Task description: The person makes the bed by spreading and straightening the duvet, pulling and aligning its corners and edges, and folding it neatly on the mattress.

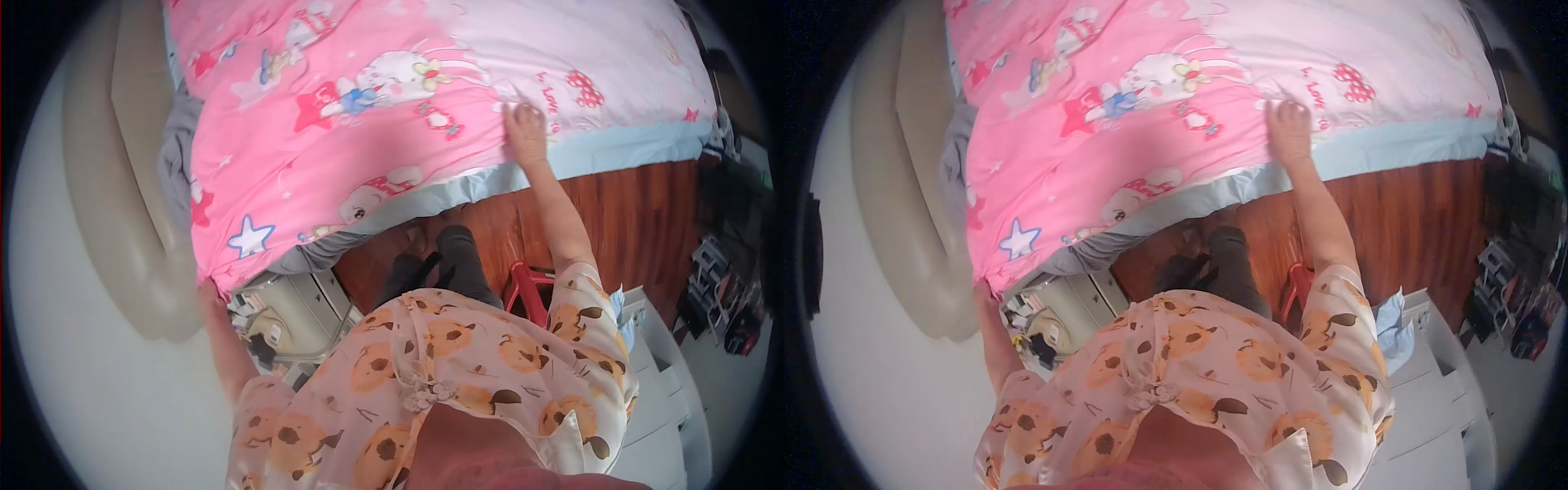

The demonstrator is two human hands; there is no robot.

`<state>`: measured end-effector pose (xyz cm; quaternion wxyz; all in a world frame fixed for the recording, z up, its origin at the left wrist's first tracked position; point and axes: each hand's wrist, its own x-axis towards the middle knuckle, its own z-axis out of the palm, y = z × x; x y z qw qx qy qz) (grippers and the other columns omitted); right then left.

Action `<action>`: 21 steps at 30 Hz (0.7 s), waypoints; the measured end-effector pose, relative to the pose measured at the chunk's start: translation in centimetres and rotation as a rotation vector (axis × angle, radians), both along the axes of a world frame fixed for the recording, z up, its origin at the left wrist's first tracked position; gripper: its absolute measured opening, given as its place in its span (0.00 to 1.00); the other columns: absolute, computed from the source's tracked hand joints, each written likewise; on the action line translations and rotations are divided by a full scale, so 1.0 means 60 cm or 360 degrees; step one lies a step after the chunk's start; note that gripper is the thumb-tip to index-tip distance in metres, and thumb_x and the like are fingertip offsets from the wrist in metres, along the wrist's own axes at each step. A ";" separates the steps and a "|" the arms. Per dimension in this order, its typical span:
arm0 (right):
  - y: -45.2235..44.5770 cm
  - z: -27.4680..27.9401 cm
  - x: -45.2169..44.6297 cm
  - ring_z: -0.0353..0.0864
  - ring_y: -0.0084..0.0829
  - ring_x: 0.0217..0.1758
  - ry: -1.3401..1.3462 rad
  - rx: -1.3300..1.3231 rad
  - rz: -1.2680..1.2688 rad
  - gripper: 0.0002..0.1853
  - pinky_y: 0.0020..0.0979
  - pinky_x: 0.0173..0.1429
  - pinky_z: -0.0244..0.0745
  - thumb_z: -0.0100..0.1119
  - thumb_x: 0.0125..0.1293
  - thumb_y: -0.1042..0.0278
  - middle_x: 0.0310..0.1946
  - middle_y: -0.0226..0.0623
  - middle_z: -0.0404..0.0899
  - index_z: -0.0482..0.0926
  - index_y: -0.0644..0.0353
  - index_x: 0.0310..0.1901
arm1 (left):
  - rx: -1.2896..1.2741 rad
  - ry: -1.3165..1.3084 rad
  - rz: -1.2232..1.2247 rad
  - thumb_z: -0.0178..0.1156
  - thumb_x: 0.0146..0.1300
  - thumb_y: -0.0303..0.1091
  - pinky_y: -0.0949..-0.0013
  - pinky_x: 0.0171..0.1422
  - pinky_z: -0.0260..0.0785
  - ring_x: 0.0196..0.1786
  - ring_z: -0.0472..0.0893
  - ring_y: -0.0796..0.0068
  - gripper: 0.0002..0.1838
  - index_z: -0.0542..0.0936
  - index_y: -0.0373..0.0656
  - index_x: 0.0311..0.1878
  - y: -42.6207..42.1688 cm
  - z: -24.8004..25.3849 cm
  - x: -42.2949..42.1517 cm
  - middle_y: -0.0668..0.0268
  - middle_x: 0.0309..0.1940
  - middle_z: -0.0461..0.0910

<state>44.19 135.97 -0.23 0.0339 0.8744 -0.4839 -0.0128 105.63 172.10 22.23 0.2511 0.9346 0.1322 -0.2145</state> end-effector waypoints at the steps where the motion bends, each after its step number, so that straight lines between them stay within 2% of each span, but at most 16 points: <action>1: 0.002 -0.004 0.006 0.66 0.45 0.57 0.0003 -0.0015 0.0043 0.25 0.53 0.56 0.60 0.49 0.55 0.69 0.53 0.50 0.67 0.65 0.55 0.58 | -0.0076 -0.0040 -0.0031 0.45 0.60 0.34 0.66 0.26 0.66 0.32 0.76 0.68 0.17 0.69 0.33 0.48 0.026 -0.037 0.022 0.57 0.35 0.74; 2: 0.007 -0.002 0.009 0.67 0.44 0.57 0.0102 -0.0031 -0.0014 0.25 0.51 0.55 0.61 0.49 0.56 0.69 0.53 0.50 0.67 0.65 0.56 0.58 | -0.0132 -0.0085 -0.0060 0.46 0.58 0.36 0.67 0.16 0.58 0.24 0.73 0.72 0.14 0.73 0.36 0.40 0.053 -0.065 0.040 0.60 0.26 0.74; 4: 0.026 0.008 0.023 0.67 0.43 0.57 0.0204 -0.0075 -0.0045 0.25 0.49 0.55 0.62 0.48 0.57 0.69 0.53 0.50 0.68 0.65 0.57 0.58 | -0.0020 -0.0378 -0.0434 0.47 0.54 0.33 0.67 0.15 0.57 0.21 0.72 0.73 0.12 0.74 0.35 0.36 0.121 -0.158 0.119 0.59 0.25 0.73; 5: 0.044 0.008 0.031 0.69 0.43 0.54 0.0352 -0.0152 -0.0041 0.25 0.47 0.53 0.64 0.48 0.57 0.69 0.52 0.50 0.68 0.64 0.58 0.59 | -0.0041 -0.0379 -0.0402 0.47 0.54 0.33 0.67 0.15 0.57 0.21 0.72 0.73 0.12 0.74 0.35 0.36 0.136 -0.194 0.140 0.59 0.25 0.73; 7: 0.067 -0.002 0.045 0.71 0.43 0.52 0.0497 -0.0261 -0.0002 0.25 0.45 0.51 0.67 0.48 0.58 0.69 0.52 0.50 0.69 0.64 0.60 0.59 | 0.0321 -0.0029 -0.0575 0.48 0.50 0.28 0.67 0.39 0.70 0.38 0.78 0.68 0.19 0.74 0.28 0.46 0.160 -0.246 0.165 0.56 0.34 0.78; 9: 0.072 -0.022 0.067 0.76 0.41 0.46 0.0711 -0.0342 -0.0270 0.19 0.41 0.43 0.72 0.48 0.58 0.68 0.48 0.48 0.72 0.69 0.61 0.52 | 0.0357 -0.0028 -0.0565 0.50 0.50 0.27 0.69 0.39 0.69 0.36 0.77 0.71 0.18 0.75 0.29 0.44 0.089 -0.186 0.059 0.58 0.33 0.79; 10: 0.060 -0.025 0.075 0.76 0.41 0.46 0.0707 -0.0350 -0.0237 0.19 0.41 0.43 0.72 0.48 0.58 0.68 0.48 0.48 0.72 0.69 0.61 0.52 | 0.0375 -0.0027 -0.0560 0.50 0.50 0.27 0.70 0.39 0.68 0.35 0.77 0.72 0.17 0.75 0.29 0.43 0.041 -0.145 -0.004 0.59 0.33 0.79; 12: 0.035 -0.027 0.086 0.78 0.39 0.42 0.0813 0.0486 -0.0330 0.11 0.37 0.36 0.75 0.48 0.57 0.68 0.44 0.44 0.74 0.73 0.59 0.42 | 0.0169 0.0036 -0.0437 0.51 0.51 0.27 0.70 0.38 0.68 0.33 0.76 0.73 0.16 0.75 0.30 0.43 0.086 -0.188 0.017 0.60 0.33 0.79; 13: 0.032 -0.029 0.086 0.78 0.39 0.42 0.0818 0.0489 -0.0312 0.11 0.37 0.36 0.75 0.48 0.57 0.68 0.44 0.44 0.74 0.73 0.59 0.42 | -0.0041 0.0097 -0.0339 0.52 0.51 0.27 0.71 0.37 0.68 0.32 0.76 0.74 0.15 0.76 0.31 0.43 0.112 -0.210 0.026 0.61 0.33 0.79; 15: 0.030 -0.027 0.085 0.78 0.37 0.41 0.0607 0.0428 -0.0185 0.06 0.34 0.34 0.76 0.48 0.57 0.68 0.39 0.39 0.74 0.73 0.58 0.34 | -0.0183 0.0133 -0.0335 0.52 0.51 0.28 0.71 0.37 0.68 0.31 0.76 0.74 0.17 0.76 0.31 0.44 0.160 -0.249 0.050 0.61 0.31 0.78; 16: 0.038 -0.022 0.090 0.78 0.37 0.41 0.0606 0.0416 -0.0174 0.06 0.34 0.34 0.76 0.48 0.57 0.68 0.39 0.39 0.74 0.73 0.58 0.34 | -0.0333 0.0156 -0.0346 0.52 0.51 0.29 0.70 0.36 0.68 0.31 0.76 0.75 0.18 0.76 0.31 0.45 0.172 -0.255 0.058 0.62 0.30 0.78; 18: 0.074 -0.010 0.096 0.76 0.35 0.40 0.0435 0.0342 0.0057 0.08 0.35 0.35 0.76 0.49 0.56 0.69 0.37 0.36 0.72 0.72 0.56 0.38 | -0.0333 0.0176 -0.0366 0.52 0.51 0.28 0.70 0.36 0.68 0.31 0.76 0.74 0.17 0.76 0.32 0.46 0.158 -0.235 0.042 0.62 0.30 0.78; 20: 0.112 0.014 0.126 0.75 0.36 0.41 0.0356 0.0251 0.0091 0.10 0.35 0.35 0.76 0.49 0.56 0.69 0.39 0.36 0.71 0.71 0.57 0.41 | -0.0327 0.0195 -0.0378 0.52 0.51 0.27 0.71 0.36 0.68 0.31 0.76 0.74 0.17 0.76 0.33 0.46 0.152 -0.220 0.027 0.63 0.30 0.78; 21: 0.120 0.020 0.140 0.74 0.36 0.43 0.0279 0.0178 0.0108 0.12 0.34 0.35 0.76 0.48 0.57 0.70 0.41 0.35 0.70 0.69 0.58 0.43 | -0.0078 0.0154 -0.0705 0.52 0.54 0.28 0.71 0.39 0.68 0.33 0.76 0.74 0.16 0.76 0.34 0.46 0.148 -0.218 0.027 0.62 0.32 0.79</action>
